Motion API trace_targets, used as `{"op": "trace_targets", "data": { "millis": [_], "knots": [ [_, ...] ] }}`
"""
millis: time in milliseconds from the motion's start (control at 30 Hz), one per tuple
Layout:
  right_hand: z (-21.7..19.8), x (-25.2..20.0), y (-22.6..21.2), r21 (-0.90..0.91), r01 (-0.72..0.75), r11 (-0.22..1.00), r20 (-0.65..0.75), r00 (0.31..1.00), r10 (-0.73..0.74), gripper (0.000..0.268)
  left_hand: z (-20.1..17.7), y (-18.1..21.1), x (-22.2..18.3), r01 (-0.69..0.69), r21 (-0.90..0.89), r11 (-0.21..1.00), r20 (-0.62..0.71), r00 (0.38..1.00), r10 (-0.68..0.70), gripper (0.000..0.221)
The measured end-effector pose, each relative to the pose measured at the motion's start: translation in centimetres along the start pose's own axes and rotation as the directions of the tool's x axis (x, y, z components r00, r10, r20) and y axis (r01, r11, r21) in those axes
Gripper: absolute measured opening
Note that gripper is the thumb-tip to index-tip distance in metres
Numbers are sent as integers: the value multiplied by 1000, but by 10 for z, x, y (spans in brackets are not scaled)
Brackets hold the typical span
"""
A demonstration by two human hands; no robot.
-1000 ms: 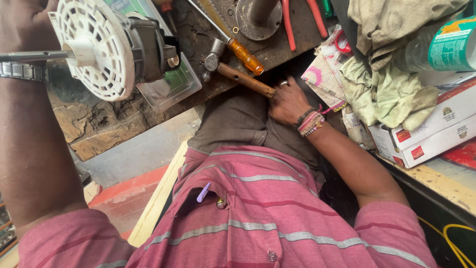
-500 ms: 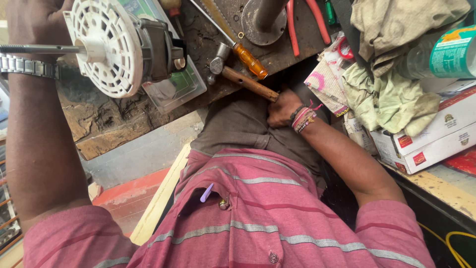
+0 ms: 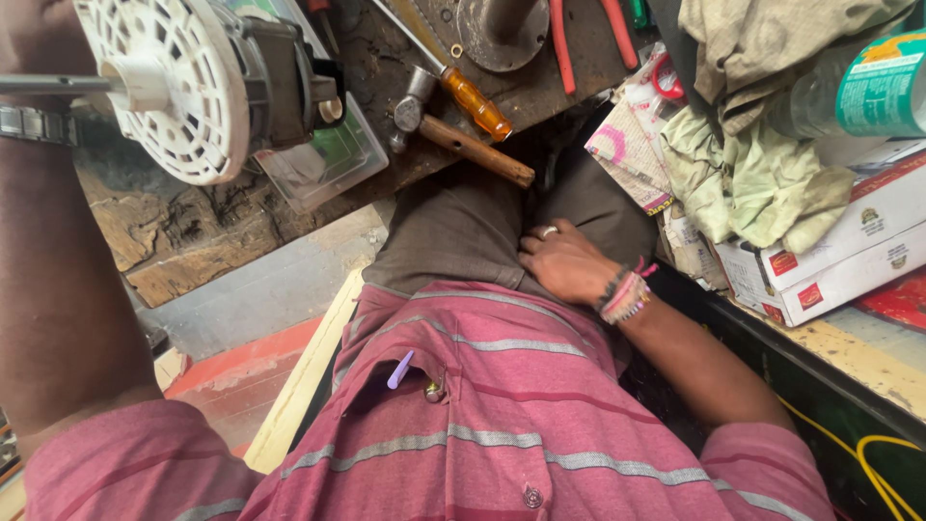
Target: The person disassembles and reassembles a small electric motor, likely from a fan, using a screwdriver and hammer. They remove screws, separate the housing, inspect internal components, and then reassemble the unit on a cluttered workbench.
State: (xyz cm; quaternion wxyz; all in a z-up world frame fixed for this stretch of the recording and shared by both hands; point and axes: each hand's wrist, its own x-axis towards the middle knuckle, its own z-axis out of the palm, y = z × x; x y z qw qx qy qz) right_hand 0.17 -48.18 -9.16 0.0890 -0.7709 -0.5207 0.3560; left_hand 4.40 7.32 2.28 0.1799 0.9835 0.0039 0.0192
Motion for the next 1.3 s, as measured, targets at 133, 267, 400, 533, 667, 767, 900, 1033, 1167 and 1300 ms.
{"op": "trace_targets", "data": {
  "millis": [133, 267, 400, 533, 667, 767, 900, 1033, 1167, 1300],
  "knots": [
    [4, -26, -8, 62, 80, 995, -193, 979, -67, 35, -1, 3, -8, -5, -2, 1000, -6, 1000, 5, 32],
    [0, -38, -13, 104, 60, 993, -196, 980, -39, 41, 0, 3, -10, -4, 4, 1000, -8, 1000, 4, 33],
    [-6, -29, 0, 109, -39, 993, -226, 972, 63, 38, 14, 3, 5, -16, -6, 1000, -12, 1000, 16, 33],
    [-1, 5, 21, 81, -374, 924, -82, 921, 380, 33, 25, -5, 16, -10, 4, 1000, 1, 1000, 10, 33],
    [-4, 46, 18, -130, -406, 905, -398, 857, 327, 24, 19, -20, 18, 13, 24, 1000, -20, 1000, -13, 33],
    [-18, 44, 3, -53, -413, 909, -407, 840, 358, 23, 24, -25, 18, -18, 22, 1000, -28, 999, 19, 33],
    [-53, 28, -30, 272, -374, 887, -461, 758, 461, 21, 19, -19, 18, 1, 4, 1000, -75, 997, -1, 40],
    [-82, 34, -55, 321, -218, 922, -670, 636, 384, 14, 16, -12, 15, -100, 45, 994, -134, 985, 105, 35],
    [-95, 50, -74, 405, 66, 912, -684, 683, 255, 29, 26, -20, 1, 1, 51, 999, -149, 989, 7, 44],
    [-104, 67, -88, 529, 271, 804, -680, 703, 210, 50, 49, -28, -18, 84, 88, 993, -260, 964, -58, 46]
  ]
}}
